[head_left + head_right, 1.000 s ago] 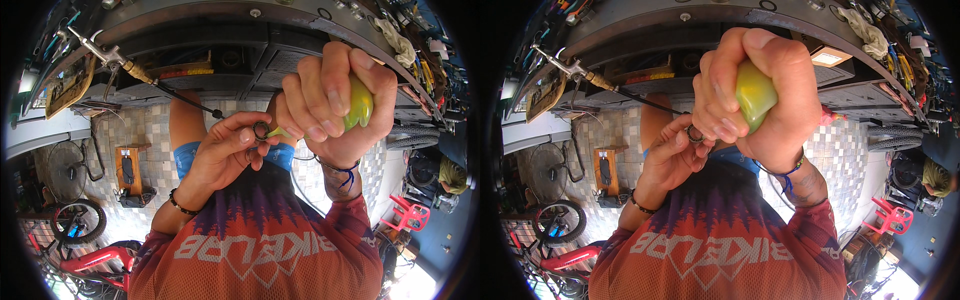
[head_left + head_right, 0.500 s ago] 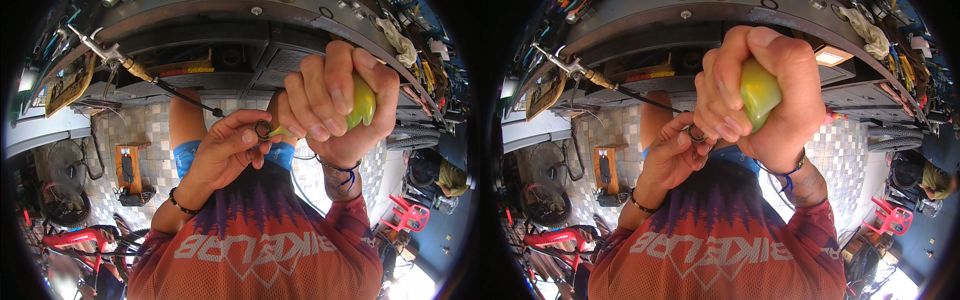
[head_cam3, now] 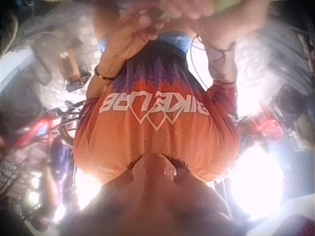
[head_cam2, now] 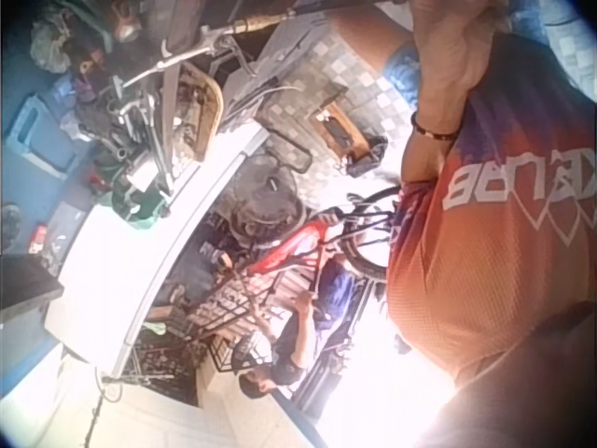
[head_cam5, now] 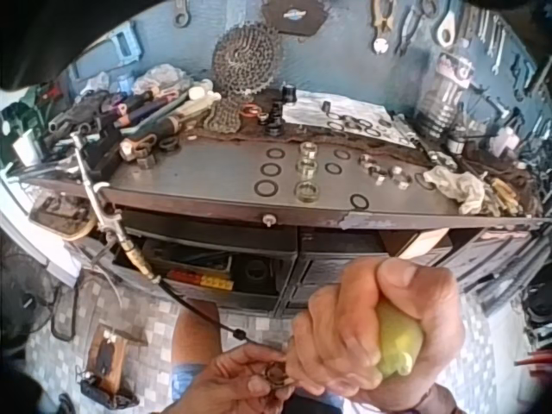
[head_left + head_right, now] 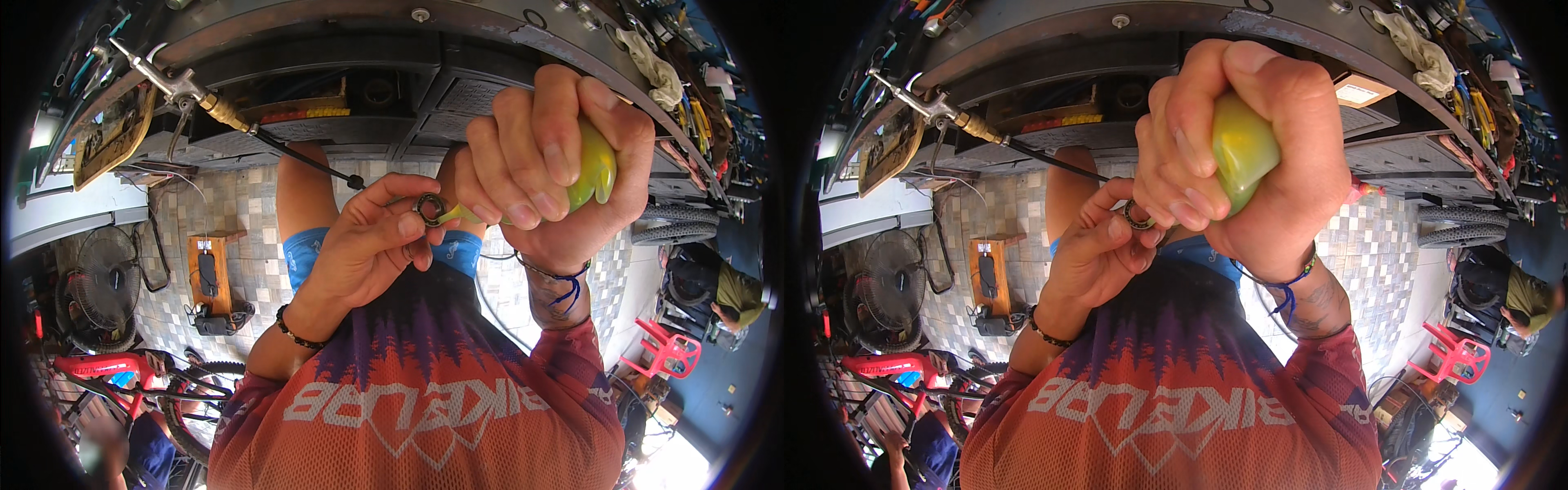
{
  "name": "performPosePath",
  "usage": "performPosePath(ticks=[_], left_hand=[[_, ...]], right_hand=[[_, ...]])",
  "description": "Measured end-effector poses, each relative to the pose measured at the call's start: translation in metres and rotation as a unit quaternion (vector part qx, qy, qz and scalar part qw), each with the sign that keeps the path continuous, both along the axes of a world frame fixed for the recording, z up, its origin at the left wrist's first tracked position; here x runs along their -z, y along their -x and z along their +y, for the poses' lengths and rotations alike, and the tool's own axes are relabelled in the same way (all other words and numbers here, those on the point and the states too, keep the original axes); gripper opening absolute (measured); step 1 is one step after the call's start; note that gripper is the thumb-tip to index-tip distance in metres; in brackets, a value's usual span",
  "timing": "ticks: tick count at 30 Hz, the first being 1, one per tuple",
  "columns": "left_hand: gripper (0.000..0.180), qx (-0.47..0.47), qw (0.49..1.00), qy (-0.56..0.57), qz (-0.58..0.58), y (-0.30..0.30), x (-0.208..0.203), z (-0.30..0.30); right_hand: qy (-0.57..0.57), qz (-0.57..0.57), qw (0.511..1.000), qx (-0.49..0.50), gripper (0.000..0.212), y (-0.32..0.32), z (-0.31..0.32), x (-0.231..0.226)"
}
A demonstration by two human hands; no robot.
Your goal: The person repeatedly picks up small metal bearings from a workbench and applies lubricant from a green squeeze bottle to each bearing. The person handles the bearings one at a time, applies the lubricant, and places them back on the workbench.
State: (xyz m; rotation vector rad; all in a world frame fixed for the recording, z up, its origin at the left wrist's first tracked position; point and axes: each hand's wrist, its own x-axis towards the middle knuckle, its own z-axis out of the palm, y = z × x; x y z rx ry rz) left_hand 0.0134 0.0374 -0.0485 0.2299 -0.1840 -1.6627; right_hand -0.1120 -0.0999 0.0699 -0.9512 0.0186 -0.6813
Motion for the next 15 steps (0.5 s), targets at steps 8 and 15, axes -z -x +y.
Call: performPosePath(ticks=[8,15], left_hand=[[0.036,-0.001,1.0,0.005,0.004,0.0009,0.0005,-0.0003],[0.037,0.005,1.0,0.006,0.006,0.0001,-0.0004,-0.0005]], right_hand=[[0.002,-0.004,1.0,-0.014,0.044,0.0017,-0.0024,0.0],[0.008,-0.01,1.0,-0.016,0.043,0.0028,-0.0028,0.0007]])
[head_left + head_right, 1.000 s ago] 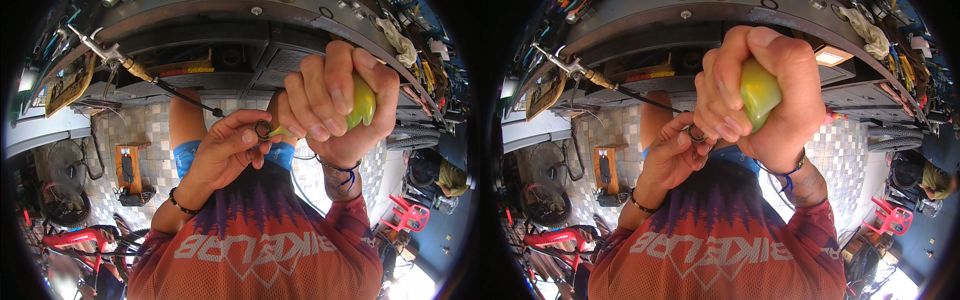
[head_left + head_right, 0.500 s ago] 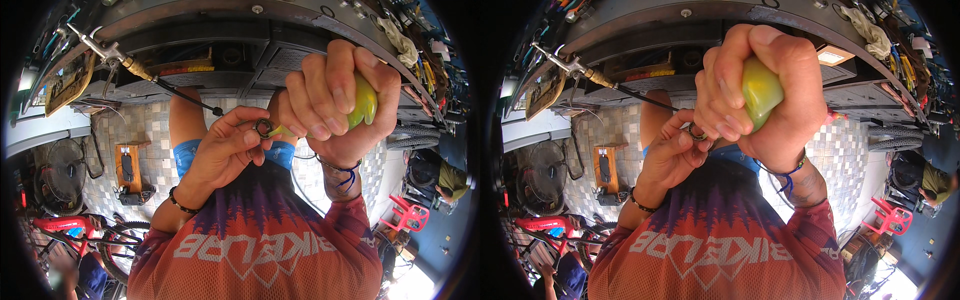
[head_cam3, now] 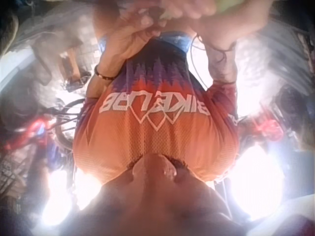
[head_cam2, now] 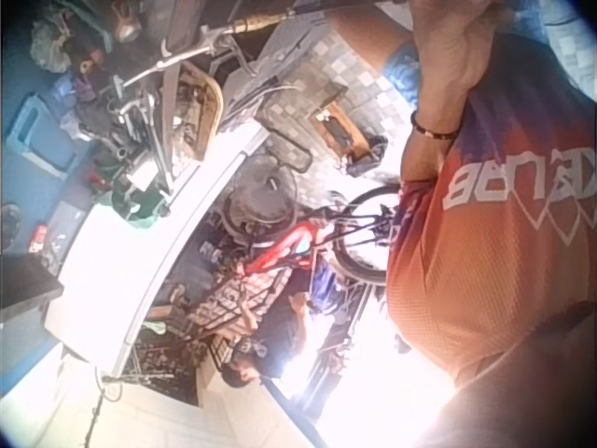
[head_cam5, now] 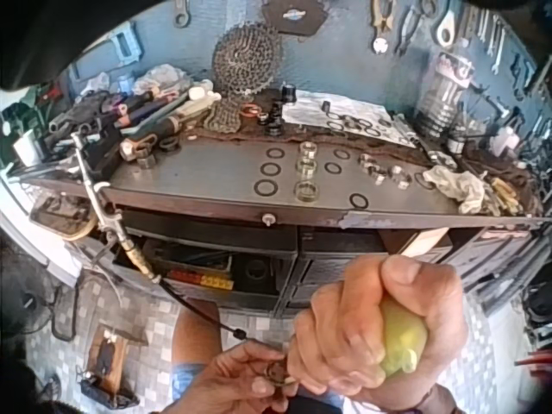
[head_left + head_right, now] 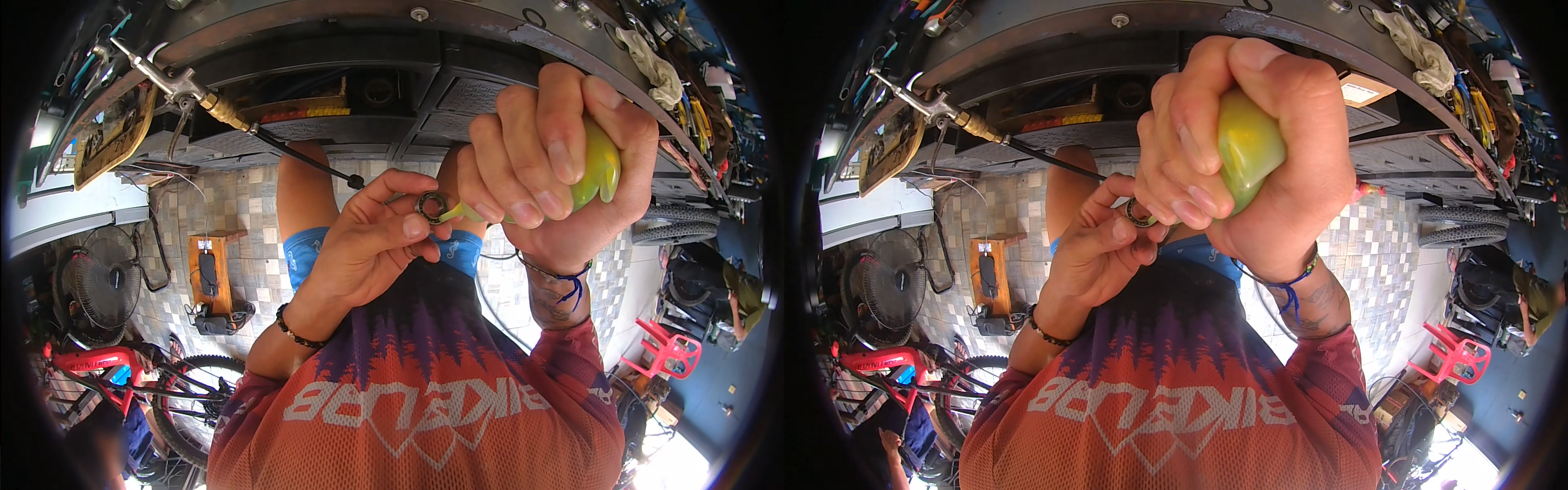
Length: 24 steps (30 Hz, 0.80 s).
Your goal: The person repeatedly picks up small metal bearings from a workbench and applies lubricant from a green squeeze bottle to each bearing. The person handles the bearings one at a time, applies the lubricant, and places them back on the workbench.
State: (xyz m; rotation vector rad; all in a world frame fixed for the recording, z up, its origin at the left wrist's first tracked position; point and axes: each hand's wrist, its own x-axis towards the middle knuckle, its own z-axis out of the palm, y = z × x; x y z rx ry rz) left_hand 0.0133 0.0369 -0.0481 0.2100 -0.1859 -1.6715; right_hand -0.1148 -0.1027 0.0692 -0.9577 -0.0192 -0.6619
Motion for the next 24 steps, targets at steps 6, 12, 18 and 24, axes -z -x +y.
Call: performPosePath(ticks=[6,12,18,24], left_hand=[[0.038,0.001,1.0,0.007,-0.004,-0.0001,-0.001,-0.0016],[0.037,0.001,1.0,0.003,-0.005,0.0002,-0.0005,-0.0014],[0.037,-0.002,1.0,0.006,-0.005,0.001,0.0001,-0.0021],[0.036,-0.008,1.0,0.001,-0.015,0.0009,-0.0006,-0.003]], right_hand=[[-0.005,-0.003,1.0,0.001,0.043,0.0009,0.0002,0.0002],[0.0,-0.006,1.0,0.0,0.043,0.0015,-0.0014,0.0011],[0.004,-0.006,1.0,-0.005,0.043,0.0024,-0.0025,0.0017],[0.007,-0.009,1.0,-0.01,0.043,0.0014,-0.003,0.0028]])
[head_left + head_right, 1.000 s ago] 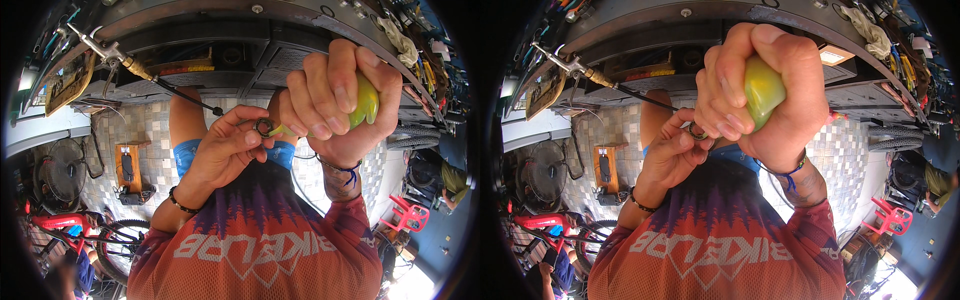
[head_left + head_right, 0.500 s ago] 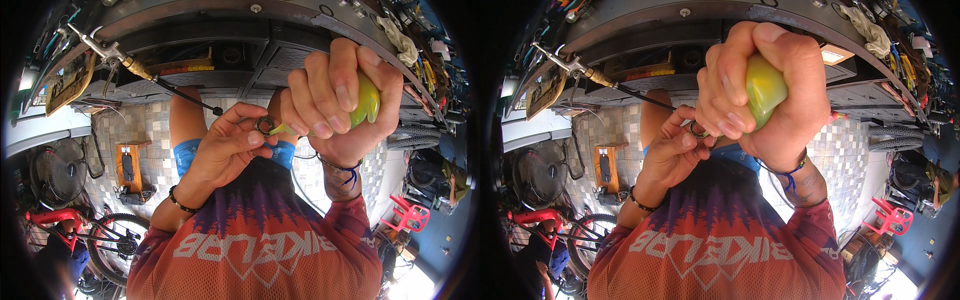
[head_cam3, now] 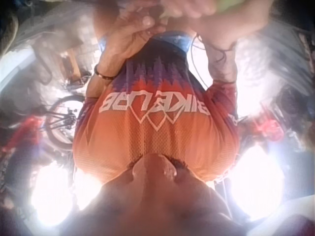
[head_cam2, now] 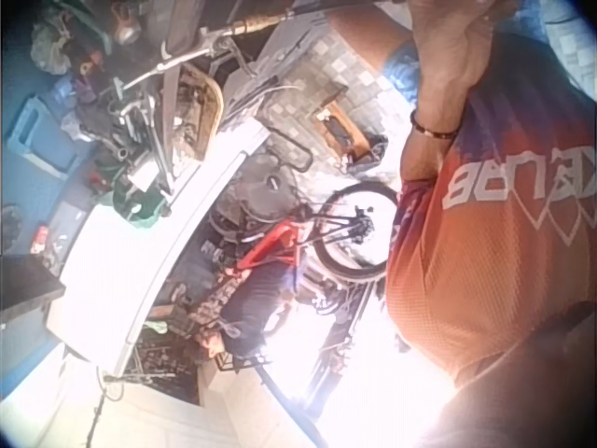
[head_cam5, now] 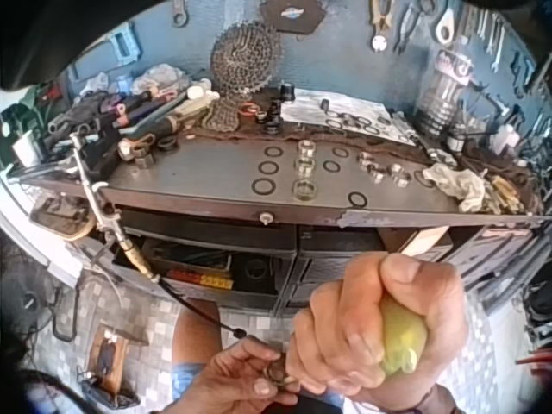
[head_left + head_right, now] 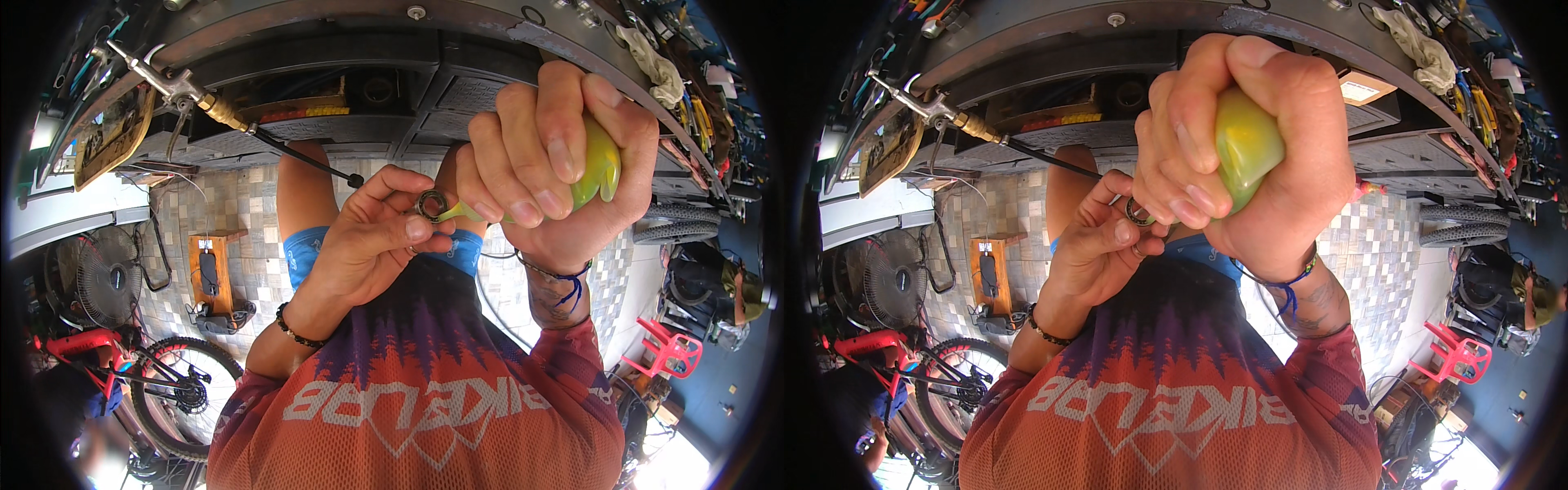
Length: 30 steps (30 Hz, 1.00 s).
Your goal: The person repeatedly picks up small metal bearings from a workbench and applies lubricant from a green squeeze bottle to each bearing. The person handles the bearings one at a time, applies the lubricant, and places them back on the workbench.
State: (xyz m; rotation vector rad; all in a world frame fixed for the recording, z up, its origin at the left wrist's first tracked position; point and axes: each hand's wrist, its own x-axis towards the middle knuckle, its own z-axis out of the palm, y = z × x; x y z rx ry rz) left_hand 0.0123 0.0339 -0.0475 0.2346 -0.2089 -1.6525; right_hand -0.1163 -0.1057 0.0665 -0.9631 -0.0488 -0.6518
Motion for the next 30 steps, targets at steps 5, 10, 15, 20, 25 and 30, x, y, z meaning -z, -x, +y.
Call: performPosePath(ticks=[5,10,15,20,25,30], left_hand=[[0.036,-0.007,1.0,-0.008,-0.011,0.0008,-0.0004,-0.0003],[0.036,-0.006,1.0,-0.008,-0.015,0.0009,-0.0003,-0.0007],[0.035,-0.01,1.0,-0.007,-0.019,0.0013,0.0002,-0.0011],[0.035,-0.008,1.0,-0.008,-0.021,0.0006,0.0003,-0.0015],[0.035,-0.003,1.0,-0.011,-0.027,0.0009,0.0011,-0.0018],[0.034,-0.004,0.999,0.001,-0.032,0.0009,0.0008,-0.0006]], right_hand=[[-0.006,0.013,1.0,0.013,0.043,-0.0005,0.0025,-0.0022],[-0.001,0.012,1.0,0.015,0.043,-0.0005,0.002,-0.0009],[-0.001,0.008,1.0,0.013,0.043,-0.0005,0.0013,0.0004],[-0.004,0.005,1.0,0.007,0.043,-0.0004,0.0011,0.0014],[-0.006,0.012,1.0,0.001,0.043,-0.0002,0.0018,0.0004],[-0.008,-0.003,1.0,-0.006,0.042,0.0,0.0002,0.001]])
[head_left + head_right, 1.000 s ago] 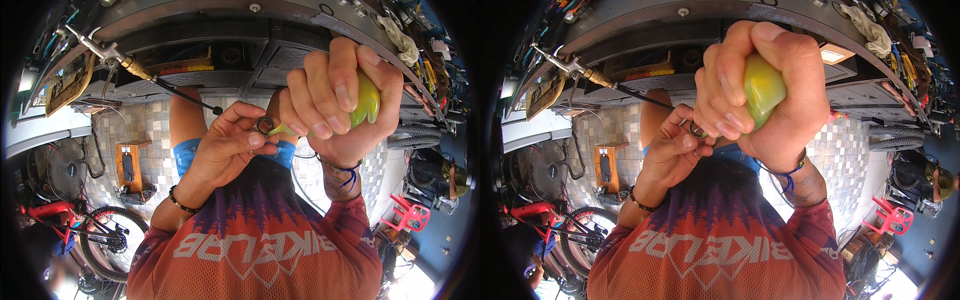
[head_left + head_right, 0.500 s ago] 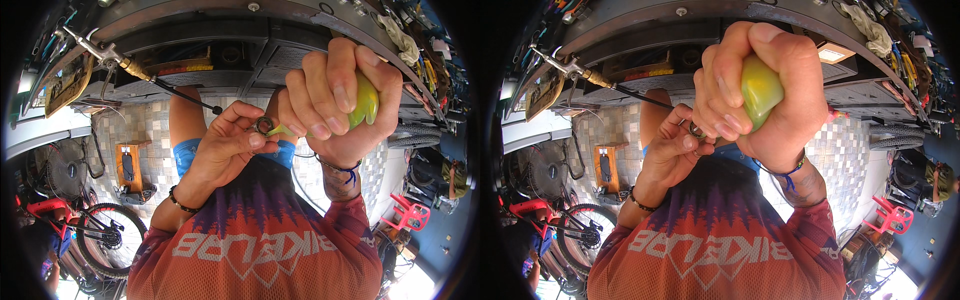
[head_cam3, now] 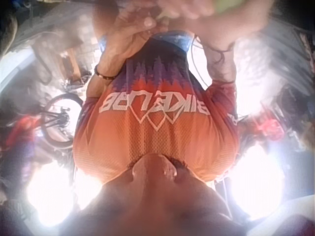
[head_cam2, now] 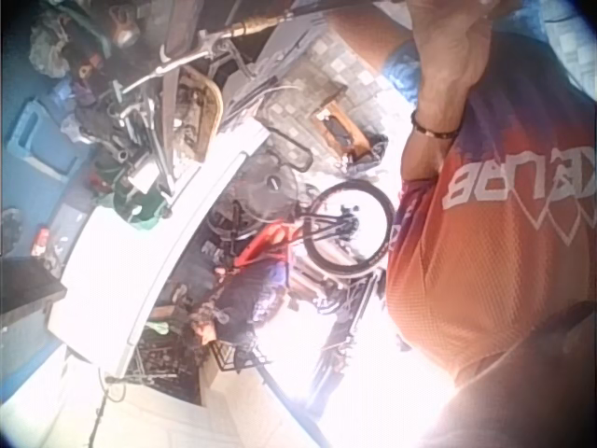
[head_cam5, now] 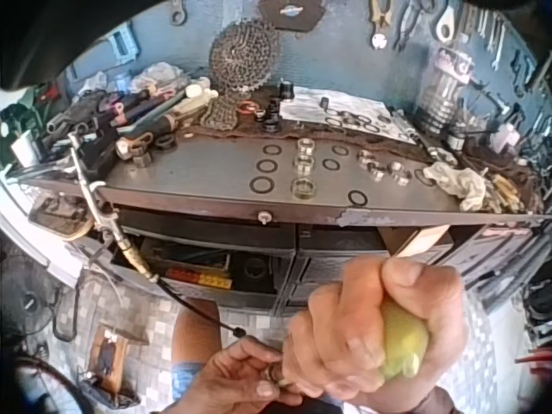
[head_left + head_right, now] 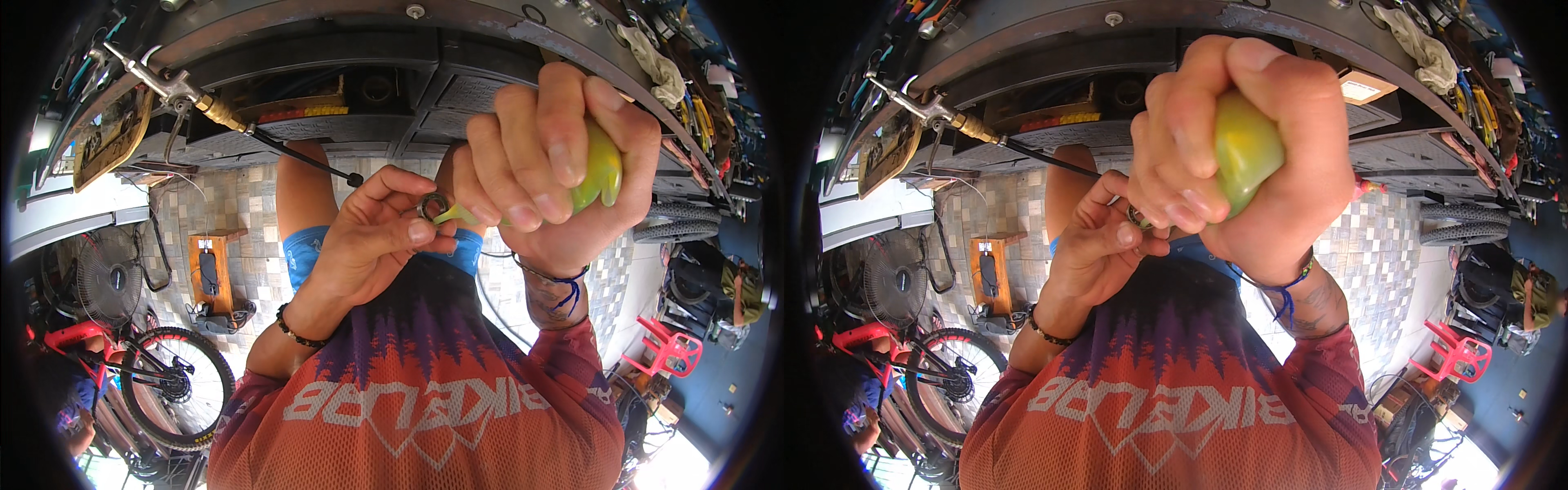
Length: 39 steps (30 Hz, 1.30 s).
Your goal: The person repeatedly picks up small metal bearings from a workbench and applies lubricant from a green squeeze bottle to each bearing. The person handles the bearings one at a time, applies the lubricant, and places them back on the workbench.
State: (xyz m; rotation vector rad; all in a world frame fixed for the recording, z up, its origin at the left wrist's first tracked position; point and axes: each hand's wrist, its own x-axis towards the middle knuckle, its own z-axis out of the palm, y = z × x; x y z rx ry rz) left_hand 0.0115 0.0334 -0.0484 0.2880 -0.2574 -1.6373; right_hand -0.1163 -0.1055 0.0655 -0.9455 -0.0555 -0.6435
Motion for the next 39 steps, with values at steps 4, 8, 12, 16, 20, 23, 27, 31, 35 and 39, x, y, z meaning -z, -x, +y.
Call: performPosePath(ticks=[4,8,12,16,20,23,27,31,35,39], left_hand=[[0.034,0.004,1.0,0.009,-0.02,-0.0004,-0.0016,0.002],[0.037,0.01,0.999,0.009,-0.034,-0.0007,-0.001,0.0026],[0.036,0.014,0.999,0.013,-0.034,-0.0012,-0.0037,0.0028],[0.036,0.016,0.999,0.009,-0.035,-0.0003,-0.0059,0.0034],[0.036,0.016,0.999,0.012,-0.029,-0.0002,-0.0057,0.0029],[0.036,0.016,0.999,0.015,-0.024,0.0002,-0.0045,0.0023],[0.041,0.016,0.998,0.009,-0.068,-0.0001,-0.0045,0.0031],[0.04,0.02,0.998,0.01,-0.052,-0.0008,-0.0034,0.0027],[0.039,0.022,0.999,0.009,-0.038,-0.0008,-0.0038,0.0026],[0.039,0.02,0.999,0.011,-0.03,-0.0002,-0.0029,0.0026]], right_hand=[[0.0,-0.03,1.0,0.006,0.041,0.0024,-0.0079,0.0013],[0.013,-0.035,0.999,0.022,0.04,0.0028,-0.0097,-0.0001],[0.01,-0.037,0.999,0.018,0.04,0.0012,-0.0089,0.0003],[0.016,-0.033,0.999,0.019,0.04,0.0009,-0.0087,0.0005],[0.019,-0.031,0.999,0.015,0.04,0.0005,-0.0091,0.0014],[0.02,-0.028,0.999,0.02,0.04,0.0,-0.0091,0.0016],[0.029,-0.022,0.999,0.028,0.041,0.0003,-0.0088,0.0012],[0.025,-0.025,0.999,0.033,0.041,-0.0004,-0.0077,0.0017],[0.022,-0.029,0.999,0.037,0.041,-0.0015,-0.0067,0.0019],[0.022,-0.027,0.999,0.038,0.041,-0.0006,-0.0057,0.002]])
